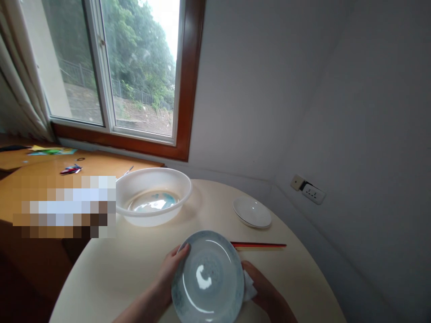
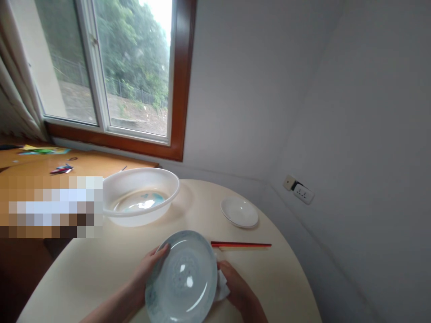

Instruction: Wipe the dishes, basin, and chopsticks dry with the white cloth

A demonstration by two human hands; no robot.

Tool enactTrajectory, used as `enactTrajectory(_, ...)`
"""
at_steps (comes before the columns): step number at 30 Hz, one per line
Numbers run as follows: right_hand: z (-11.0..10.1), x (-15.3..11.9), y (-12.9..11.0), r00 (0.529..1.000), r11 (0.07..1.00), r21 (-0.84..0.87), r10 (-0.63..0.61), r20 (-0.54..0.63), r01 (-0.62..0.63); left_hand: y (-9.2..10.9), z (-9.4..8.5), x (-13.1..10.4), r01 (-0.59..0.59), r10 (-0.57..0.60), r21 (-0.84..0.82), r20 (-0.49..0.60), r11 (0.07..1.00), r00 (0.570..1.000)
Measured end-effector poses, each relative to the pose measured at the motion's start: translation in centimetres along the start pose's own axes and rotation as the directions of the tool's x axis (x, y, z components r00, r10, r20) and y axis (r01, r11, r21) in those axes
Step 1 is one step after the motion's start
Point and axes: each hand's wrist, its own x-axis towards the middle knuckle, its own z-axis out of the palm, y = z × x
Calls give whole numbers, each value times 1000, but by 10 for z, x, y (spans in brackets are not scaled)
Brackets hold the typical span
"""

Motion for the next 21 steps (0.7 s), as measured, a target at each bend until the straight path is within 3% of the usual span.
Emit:
enactTrajectory(8,-1,7,6,985,999,42,22,-168,-16,7,2,-5,161,-176,-160,-82,974,981)
enactTrajectory(11,-8,11,10,956,997,75,25,-292,-3,8,3,-6,180,-197,-172,-90,969,976)
enactTrajectory(13,-11,13,11,948,993,120,39,-315,-1,9,4,-6,183,-200,-181,-81,966,976)
enactTrajectory(17,-8,9,6,976,984,178,41,-213,-3,10,5,-8,195,-212,-211,-61,958,975)
enactTrajectory(21,-3,0,5,1000,995,92,28,13,-29,11,6,-8,195,-211,-219,-53,956,976)
